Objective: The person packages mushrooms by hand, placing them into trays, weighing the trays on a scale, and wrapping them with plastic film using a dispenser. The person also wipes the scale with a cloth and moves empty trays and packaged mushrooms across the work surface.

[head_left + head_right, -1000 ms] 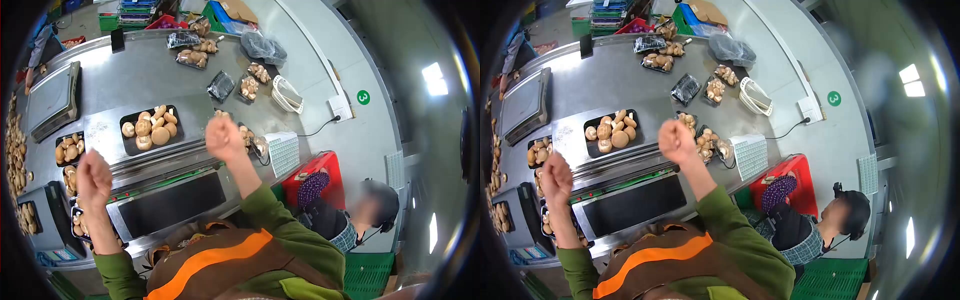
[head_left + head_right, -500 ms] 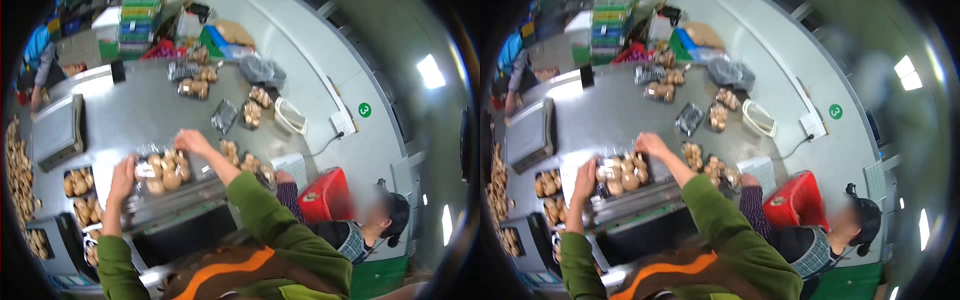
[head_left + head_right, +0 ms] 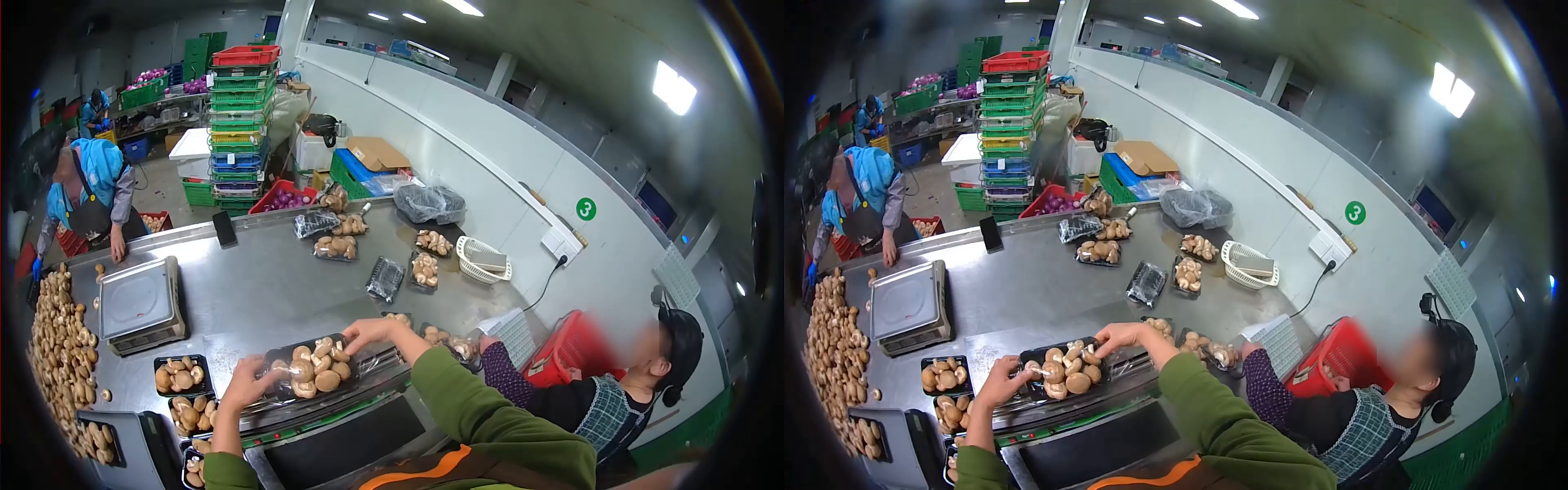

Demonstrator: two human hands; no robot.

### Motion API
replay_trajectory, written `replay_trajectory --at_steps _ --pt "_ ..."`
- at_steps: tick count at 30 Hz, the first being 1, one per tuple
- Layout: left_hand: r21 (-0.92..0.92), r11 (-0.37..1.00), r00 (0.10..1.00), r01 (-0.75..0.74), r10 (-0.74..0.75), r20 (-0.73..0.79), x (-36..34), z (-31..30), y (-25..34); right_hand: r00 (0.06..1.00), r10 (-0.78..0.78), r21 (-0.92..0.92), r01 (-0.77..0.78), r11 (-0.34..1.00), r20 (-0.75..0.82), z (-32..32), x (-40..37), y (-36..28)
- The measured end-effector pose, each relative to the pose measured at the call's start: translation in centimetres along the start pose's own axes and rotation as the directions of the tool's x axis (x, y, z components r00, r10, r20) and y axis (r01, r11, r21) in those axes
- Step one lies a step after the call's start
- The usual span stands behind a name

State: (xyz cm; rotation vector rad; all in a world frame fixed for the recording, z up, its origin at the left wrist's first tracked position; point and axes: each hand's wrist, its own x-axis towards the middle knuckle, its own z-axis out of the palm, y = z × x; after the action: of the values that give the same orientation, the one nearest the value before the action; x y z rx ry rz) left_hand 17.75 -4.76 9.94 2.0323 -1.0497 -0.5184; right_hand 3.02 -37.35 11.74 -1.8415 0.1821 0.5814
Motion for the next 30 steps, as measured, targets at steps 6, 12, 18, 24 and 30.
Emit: replay_trajectory --at_steps 6,12,18,24,30 --pt "-0.036 0.998 0.995 0.053 -0.049 0.092 -0.9 -0.5 -0.6 0.987 -0.060 -0.211 0.028 0.977 -0.149 -0.2 -0.7 1.5" --pt "-0.131 0.986 0.995 0.104 -0.104 0.009 -1.5 1.7 -2.0 0.961 0.026 0.205 0.032 0.978 -0.276 2.8 -0.6 4.0" --pt "-0.620 0.782 0.941 0.052 -0.246 -0.232 -1.2 3.7 -0.5 0.645 -0.144 -0.062 0.148 0.987 -0.751 6.6 -1.3 2.1" --pt "-0.319 0.938 0.929 0.133 -0.230 -0.290 -6.6 5.0 2.6 0.824 0.218 0.505 0.094 0.858 -0.523 13.0 -9.2 0.7" --pt "-0.400 0.829 0.892 0.392 -0.449 -0.056 -12.1 7.7 3.4 0.687 0.290 0.458 0.069 0.887 -0.666 18.8 -13.1 4.6"
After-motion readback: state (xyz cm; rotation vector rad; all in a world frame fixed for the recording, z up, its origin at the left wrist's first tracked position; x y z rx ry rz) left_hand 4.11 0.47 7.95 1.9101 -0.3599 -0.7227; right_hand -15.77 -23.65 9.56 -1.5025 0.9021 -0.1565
